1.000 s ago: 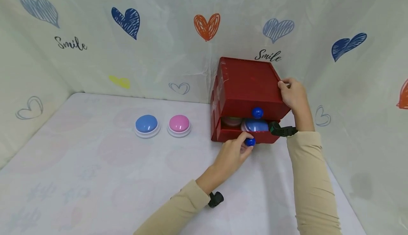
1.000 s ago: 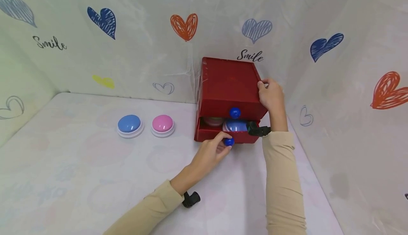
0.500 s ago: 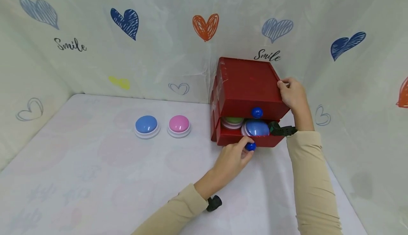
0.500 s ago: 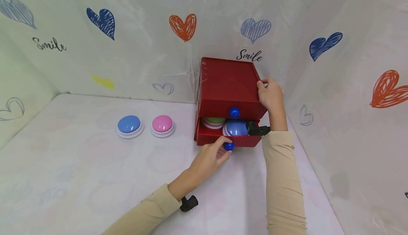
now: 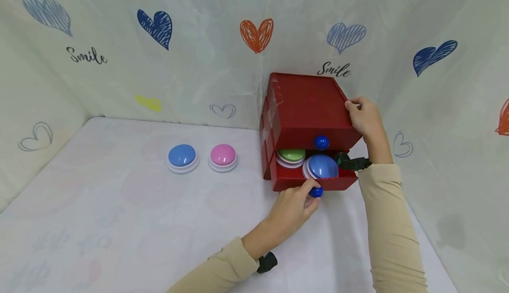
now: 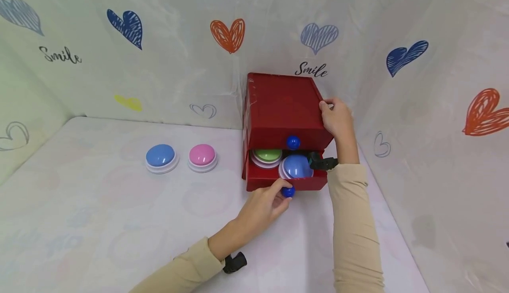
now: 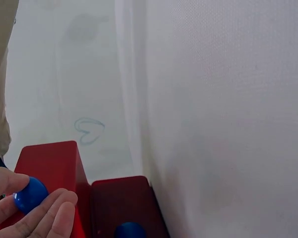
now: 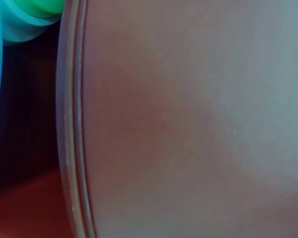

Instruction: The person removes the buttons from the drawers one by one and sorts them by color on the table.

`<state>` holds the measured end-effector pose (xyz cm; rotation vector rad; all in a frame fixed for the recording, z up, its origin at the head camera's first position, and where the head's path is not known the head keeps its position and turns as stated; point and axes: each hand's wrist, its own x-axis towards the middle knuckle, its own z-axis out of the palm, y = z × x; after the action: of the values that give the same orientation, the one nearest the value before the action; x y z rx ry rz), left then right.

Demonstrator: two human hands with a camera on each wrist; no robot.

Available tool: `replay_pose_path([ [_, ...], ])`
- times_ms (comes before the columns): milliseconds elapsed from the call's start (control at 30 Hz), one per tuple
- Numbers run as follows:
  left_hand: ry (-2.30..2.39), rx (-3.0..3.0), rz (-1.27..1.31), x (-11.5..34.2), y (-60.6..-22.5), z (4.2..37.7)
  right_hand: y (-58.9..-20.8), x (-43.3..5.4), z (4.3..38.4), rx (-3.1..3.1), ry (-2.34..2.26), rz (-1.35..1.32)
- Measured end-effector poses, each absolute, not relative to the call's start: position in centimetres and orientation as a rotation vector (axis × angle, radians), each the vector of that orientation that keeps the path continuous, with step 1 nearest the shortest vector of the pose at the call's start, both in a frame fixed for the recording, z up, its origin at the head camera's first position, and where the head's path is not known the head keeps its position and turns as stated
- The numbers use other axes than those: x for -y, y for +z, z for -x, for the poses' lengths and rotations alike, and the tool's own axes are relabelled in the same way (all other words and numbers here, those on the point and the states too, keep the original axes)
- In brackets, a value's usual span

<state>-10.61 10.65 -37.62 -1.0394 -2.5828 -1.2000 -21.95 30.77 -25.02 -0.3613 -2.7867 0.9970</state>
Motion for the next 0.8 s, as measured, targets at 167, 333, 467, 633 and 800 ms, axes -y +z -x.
replay_pose_path([
  [167, -1.170, 2.576, 1.049, -10.7, -37.5, 10.2, -24.8, -30.6, 21.8, 2.782, 1.013, 0.354],
  [333, -1.166, 2.588, 1.058, -10.5, -37.6, 9.9, -24.8, -30.3, 21.8, 2.799, 1.005, 0.343],
  [467, -1.160, 2.605, 1.074, -10.4, -37.7, 9.6, -24.7, -30.2, 21.7, 2.808, 1.005, 0.327],
  [633, -1.150, 2.618, 1.078, -10.1, -37.7, 9.0, -24.6, -30.1, 21.5, 2.823, 0.991, 0.316],
  [800, -1.153, 2.627, 1.089, -9.9, -37.7, 8.2, -24.7, -29.9, 21.4, 2.830, 0.978, 0.309],
])
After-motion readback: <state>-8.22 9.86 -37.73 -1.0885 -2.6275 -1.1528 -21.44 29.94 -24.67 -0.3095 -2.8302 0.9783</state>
